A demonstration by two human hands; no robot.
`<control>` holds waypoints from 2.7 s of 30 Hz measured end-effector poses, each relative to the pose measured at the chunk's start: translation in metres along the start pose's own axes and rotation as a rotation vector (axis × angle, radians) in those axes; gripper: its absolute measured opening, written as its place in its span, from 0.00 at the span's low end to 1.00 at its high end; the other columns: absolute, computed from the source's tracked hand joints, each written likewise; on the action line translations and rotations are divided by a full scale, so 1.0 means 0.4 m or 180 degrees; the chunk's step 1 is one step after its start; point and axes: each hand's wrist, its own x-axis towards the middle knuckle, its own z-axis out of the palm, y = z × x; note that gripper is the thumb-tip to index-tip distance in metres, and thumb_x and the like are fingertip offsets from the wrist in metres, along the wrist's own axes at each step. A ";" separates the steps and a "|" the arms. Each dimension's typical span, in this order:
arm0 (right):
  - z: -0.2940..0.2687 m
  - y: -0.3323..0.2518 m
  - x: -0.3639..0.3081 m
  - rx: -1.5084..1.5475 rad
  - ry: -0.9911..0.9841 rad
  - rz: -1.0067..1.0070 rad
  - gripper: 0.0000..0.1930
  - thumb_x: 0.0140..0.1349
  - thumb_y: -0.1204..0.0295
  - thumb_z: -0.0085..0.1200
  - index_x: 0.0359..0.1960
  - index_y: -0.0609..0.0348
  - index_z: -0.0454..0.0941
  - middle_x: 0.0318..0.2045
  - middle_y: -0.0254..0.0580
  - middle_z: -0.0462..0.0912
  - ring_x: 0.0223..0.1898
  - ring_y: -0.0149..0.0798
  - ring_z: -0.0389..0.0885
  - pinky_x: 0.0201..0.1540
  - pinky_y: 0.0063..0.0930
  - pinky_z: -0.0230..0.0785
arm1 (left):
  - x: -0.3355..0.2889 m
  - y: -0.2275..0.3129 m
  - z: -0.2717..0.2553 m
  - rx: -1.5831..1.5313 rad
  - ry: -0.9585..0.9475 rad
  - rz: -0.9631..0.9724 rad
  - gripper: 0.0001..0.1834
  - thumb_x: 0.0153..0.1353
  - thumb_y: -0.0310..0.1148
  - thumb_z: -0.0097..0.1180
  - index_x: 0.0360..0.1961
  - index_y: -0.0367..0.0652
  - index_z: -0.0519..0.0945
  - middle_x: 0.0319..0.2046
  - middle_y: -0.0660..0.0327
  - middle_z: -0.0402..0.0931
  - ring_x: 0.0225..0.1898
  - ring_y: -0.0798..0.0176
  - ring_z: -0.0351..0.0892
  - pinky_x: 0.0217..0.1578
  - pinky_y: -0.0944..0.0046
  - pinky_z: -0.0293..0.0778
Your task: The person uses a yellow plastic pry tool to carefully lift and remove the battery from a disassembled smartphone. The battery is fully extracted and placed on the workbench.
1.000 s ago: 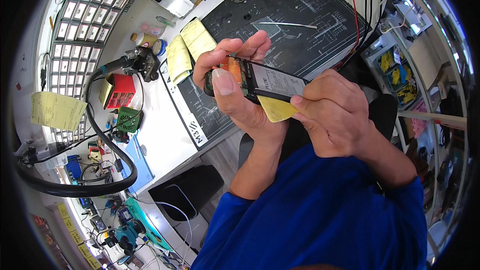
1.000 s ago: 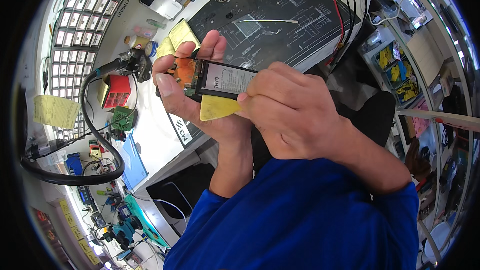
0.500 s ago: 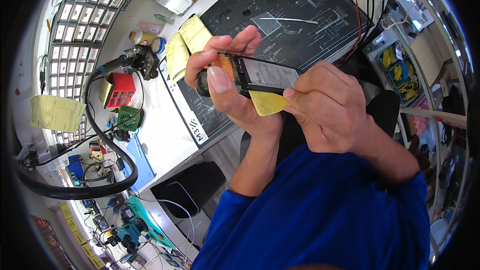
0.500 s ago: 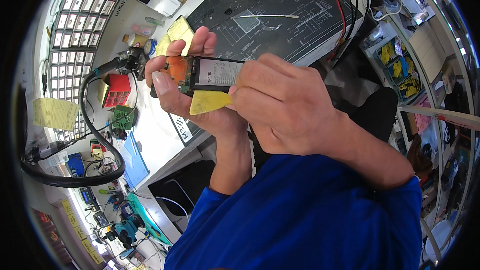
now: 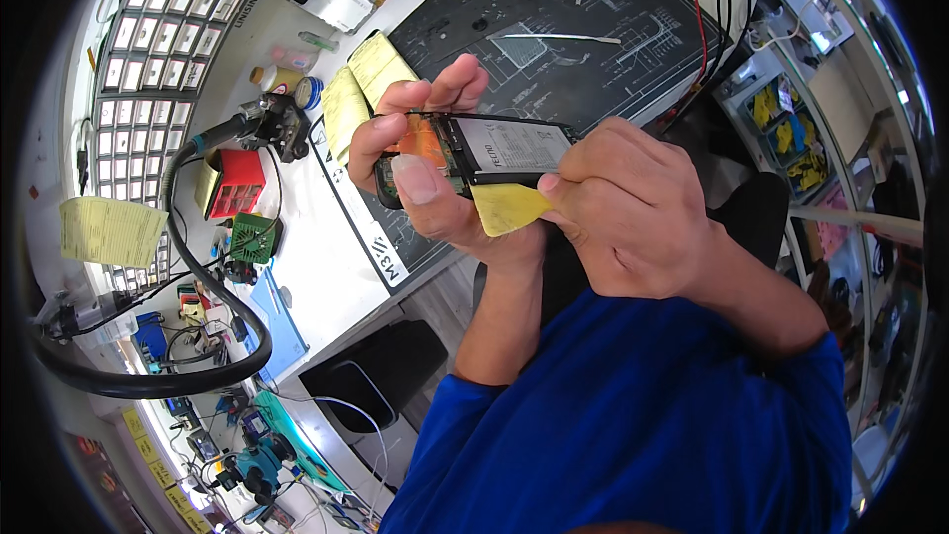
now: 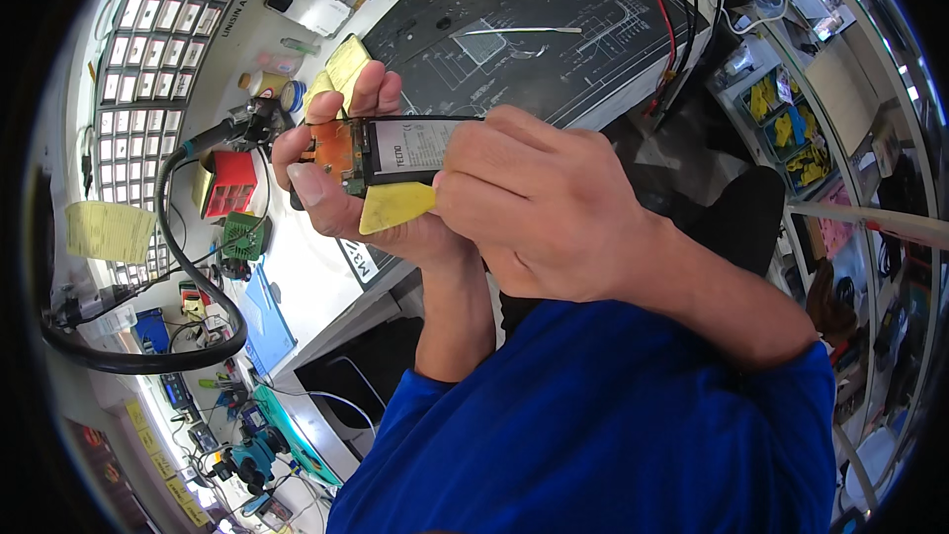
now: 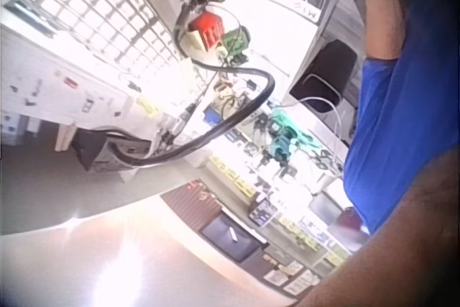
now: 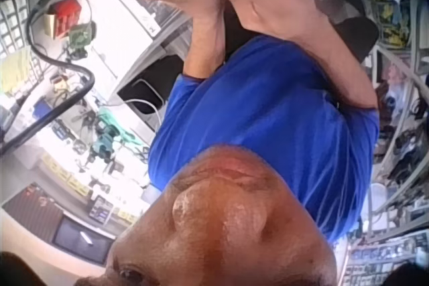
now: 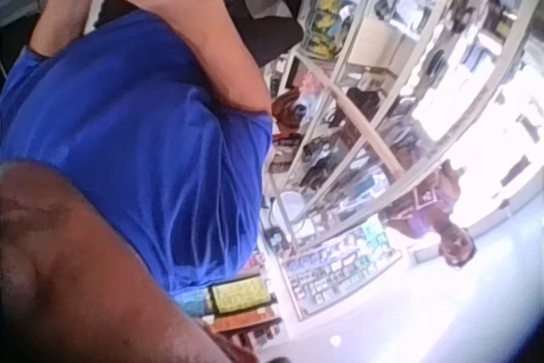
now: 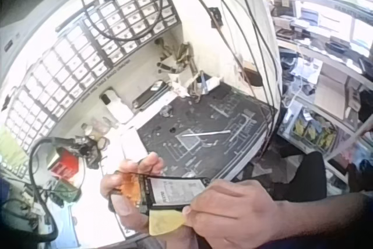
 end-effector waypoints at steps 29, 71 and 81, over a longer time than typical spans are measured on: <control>-0.034 0.008 -0.001 0.0394 0.0209 -0.0335 0.13 0.48 0.80 0.75 0.35 0.62 0.86 0.33 0.38 0.81 0.27 0.39 0.80 0.25 0.32 0.72 | 0.039 0.064 -0.004 -0.0217 0.0394 -0.0362 0.27 0.80 0.57 0.47 0.63 0.46 0.69 0.53 0.57 0.76 0.55 0.46 0.88 0.61 0.44 0.83; -0.085 -0.033 -0.016 0.0159 -0.0202 0.0066 0.12 0.52 0.78 0.74 0.37 0.62 0.85 0.32 0.41 0.81 0.27 0.40 0.80 0.25 0.31 0.71 | 0.023 0.062 0.013 -0.0313 0.0175 -0.0089 0.32 0.78 0.63 0.47 0.66 0.48 0.66 0.58 0.57 0.75 0.55 0.44 0.87 0.64 0.40 0.80; -0.048 -0.034 -0.004 -0.0036 -0.0169 0.0040 0.13 0.52 0.83 0.72 0.39 0.65 0.85 0.34 0.45 0.82 0.29 0.43 0.80 0.28 0.34 0.72 | -0.005 0.077 0.035 0.0444 0.0480 -0.0366 0.29 0.81 0.62 0.44 0.66 0.51 0.68 0.53 0.59 0.75 0.55 0.48 0.87 0.59 0.48 0.85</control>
